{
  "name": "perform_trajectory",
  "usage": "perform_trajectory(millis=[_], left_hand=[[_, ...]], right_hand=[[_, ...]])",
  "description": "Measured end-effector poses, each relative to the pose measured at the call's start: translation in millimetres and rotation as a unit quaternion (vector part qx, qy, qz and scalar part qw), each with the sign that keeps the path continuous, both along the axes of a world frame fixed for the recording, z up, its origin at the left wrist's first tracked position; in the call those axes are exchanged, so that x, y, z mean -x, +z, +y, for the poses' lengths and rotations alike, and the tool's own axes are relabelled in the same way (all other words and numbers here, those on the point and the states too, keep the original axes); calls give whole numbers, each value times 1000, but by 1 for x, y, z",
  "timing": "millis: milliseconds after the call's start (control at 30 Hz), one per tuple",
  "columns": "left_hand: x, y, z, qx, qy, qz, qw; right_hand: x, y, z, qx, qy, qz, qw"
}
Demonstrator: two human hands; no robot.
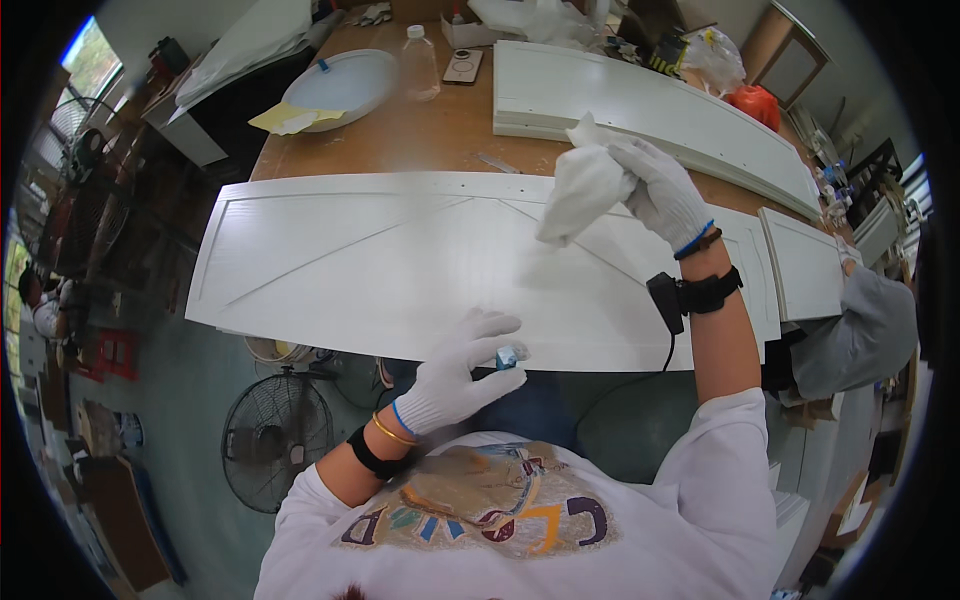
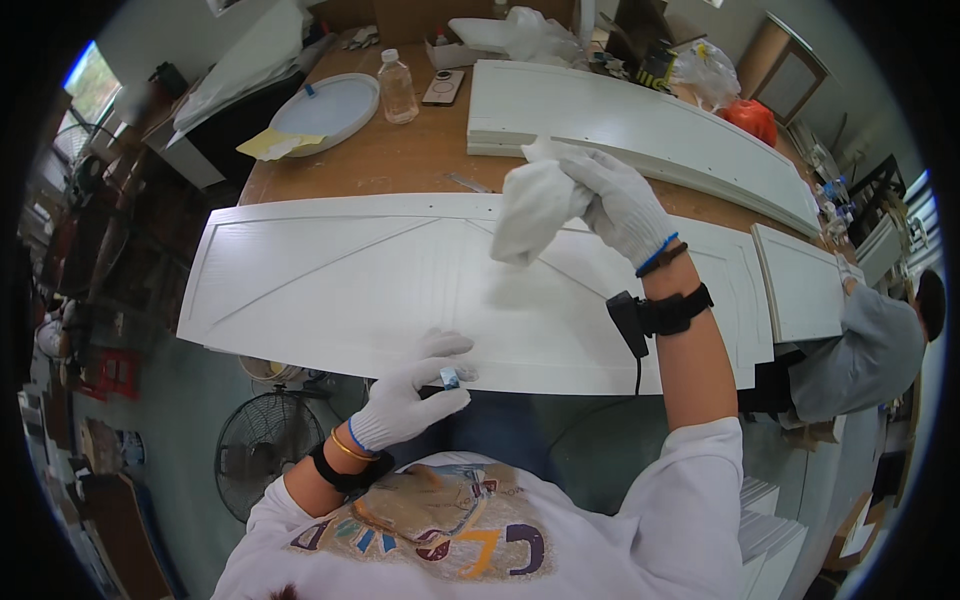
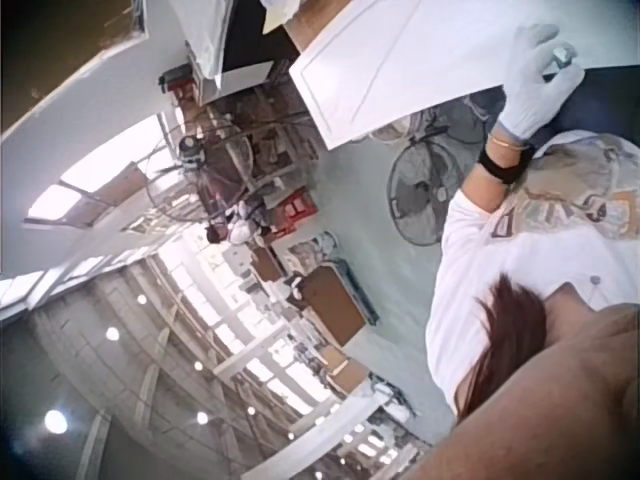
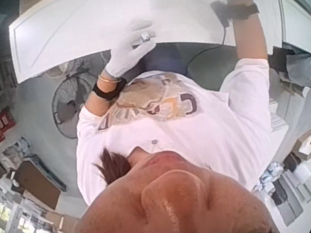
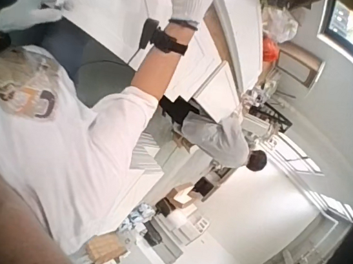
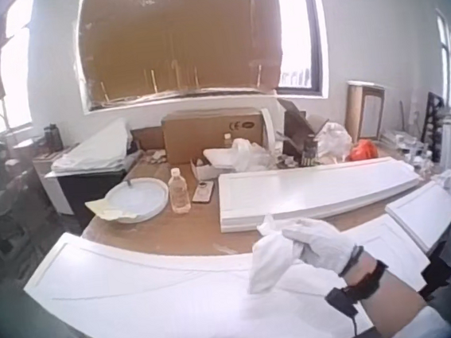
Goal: Cleaning and detailing white furniture door panels using a blue block and cloth.
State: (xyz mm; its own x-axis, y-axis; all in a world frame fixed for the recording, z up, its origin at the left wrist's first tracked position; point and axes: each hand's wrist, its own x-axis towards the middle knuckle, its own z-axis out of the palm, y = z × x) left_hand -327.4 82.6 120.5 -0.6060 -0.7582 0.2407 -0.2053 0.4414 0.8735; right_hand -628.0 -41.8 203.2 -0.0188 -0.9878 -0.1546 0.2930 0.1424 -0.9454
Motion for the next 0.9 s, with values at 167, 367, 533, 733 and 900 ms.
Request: perform_trajectory(millis=[167, 367, 533, 733, 900], left_hand=[[-53, 20, 2, -151, 143, 29, 978], [-100, 14, -18, -196, 263, 137, 935], [-103, 13, -38, -64, 312, 212, 924], [-99, 10, -53, -82, 241, 297, 920], [-116, 19, -54, -54, 286, 235, 927]], right_hand=[[-58, -17, -122, 117, -5, 130, 985], [-144, -30, -114, 198, 6, 557, 807], [-213, -6, -1, -25, 429, 100, 898], [-236, -11, 9, -100, 441, -32, 891], [-253, -17, -14, -95, 431, -66, 895]])
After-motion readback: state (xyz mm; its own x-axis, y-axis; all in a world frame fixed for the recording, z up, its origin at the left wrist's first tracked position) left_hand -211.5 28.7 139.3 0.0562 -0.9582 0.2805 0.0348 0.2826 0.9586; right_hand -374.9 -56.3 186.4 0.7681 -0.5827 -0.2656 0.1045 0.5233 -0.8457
